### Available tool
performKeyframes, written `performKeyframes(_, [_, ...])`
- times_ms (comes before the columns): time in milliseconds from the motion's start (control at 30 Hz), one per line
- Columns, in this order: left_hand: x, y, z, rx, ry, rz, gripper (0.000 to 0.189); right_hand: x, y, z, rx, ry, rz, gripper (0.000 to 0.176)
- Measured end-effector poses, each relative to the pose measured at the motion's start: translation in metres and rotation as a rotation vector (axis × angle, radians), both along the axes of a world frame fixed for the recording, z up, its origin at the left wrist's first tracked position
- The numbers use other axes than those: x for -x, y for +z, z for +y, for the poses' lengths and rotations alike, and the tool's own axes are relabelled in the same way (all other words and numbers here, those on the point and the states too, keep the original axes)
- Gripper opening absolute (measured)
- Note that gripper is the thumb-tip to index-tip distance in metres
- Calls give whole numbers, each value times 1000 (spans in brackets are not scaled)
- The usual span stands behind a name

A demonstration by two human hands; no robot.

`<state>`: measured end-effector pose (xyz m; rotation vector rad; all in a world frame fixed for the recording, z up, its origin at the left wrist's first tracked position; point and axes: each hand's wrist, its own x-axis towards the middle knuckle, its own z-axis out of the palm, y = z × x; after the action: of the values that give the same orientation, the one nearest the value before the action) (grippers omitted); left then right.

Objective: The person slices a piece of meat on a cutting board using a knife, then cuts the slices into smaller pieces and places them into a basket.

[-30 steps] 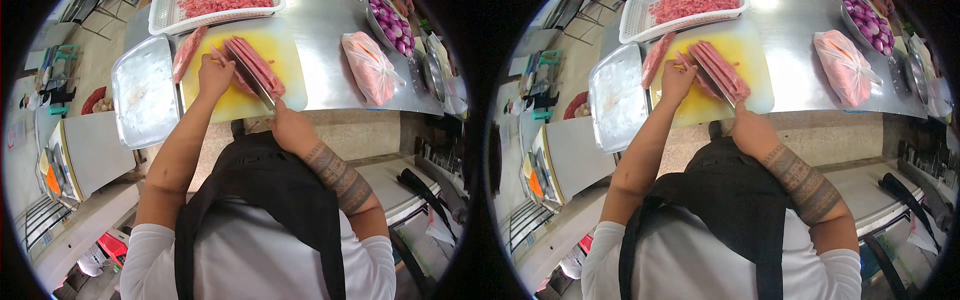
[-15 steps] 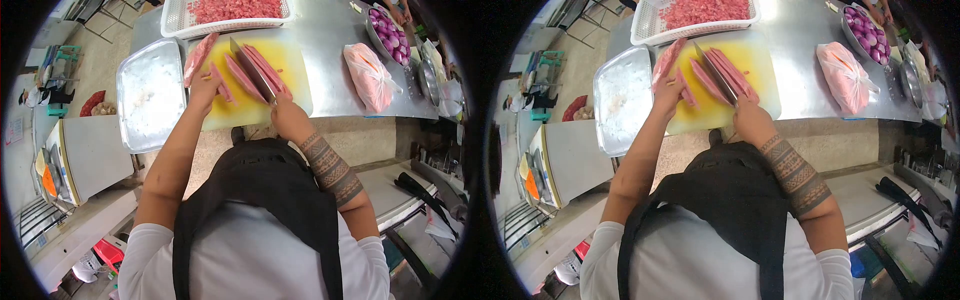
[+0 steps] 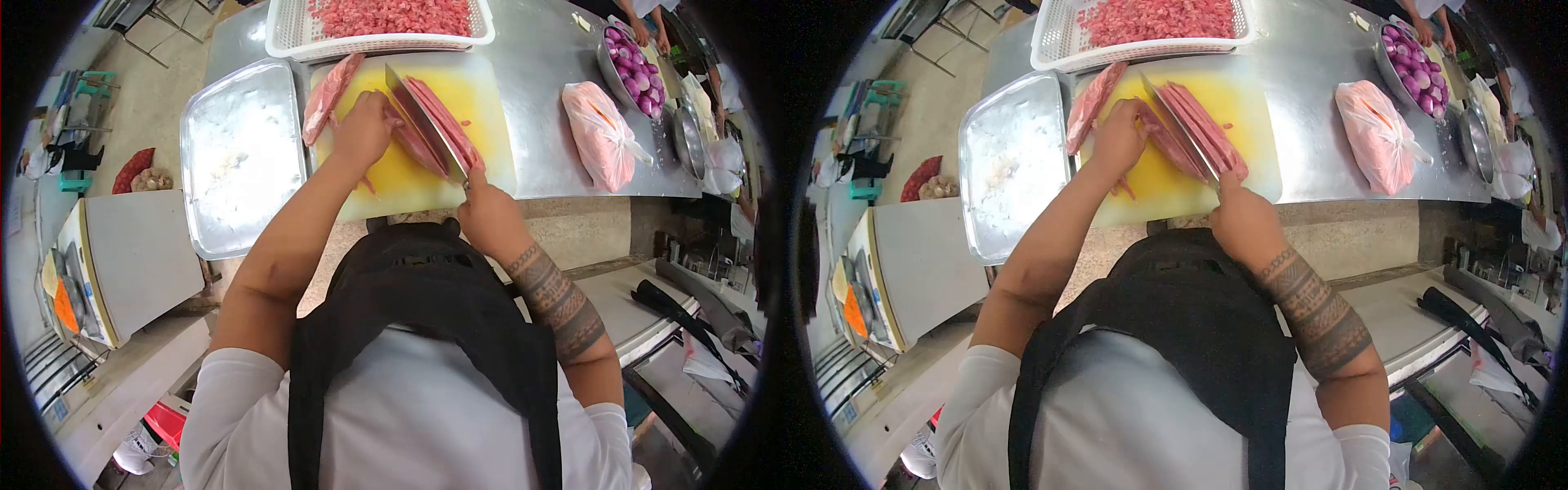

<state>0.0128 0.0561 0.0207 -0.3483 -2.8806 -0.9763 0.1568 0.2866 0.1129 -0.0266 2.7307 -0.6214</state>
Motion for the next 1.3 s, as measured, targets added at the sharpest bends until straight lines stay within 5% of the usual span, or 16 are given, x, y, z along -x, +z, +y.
performKeyframes(300, [7,-15,-8,-28,-40,30,30,-3,31,4,-18,59,-105,55])
performKeyframes(600, [2,-3,-5,-43,-58,-70,29,45,23,-37,4,67,-81,12])
performKeyframes(867, [0,-5,-10,-51,-72,-31,25,71,-41,-57,18,77,98,11])
performKeyframes(1167, [-1,-9,-5,-105,-52,-14,25,4,41,-18,-61,17,-216,19])
performKeyframes(1300, [-4,-11,-6,-108,-65,-24,27,9,-42,-16,-13,40,-27,19])
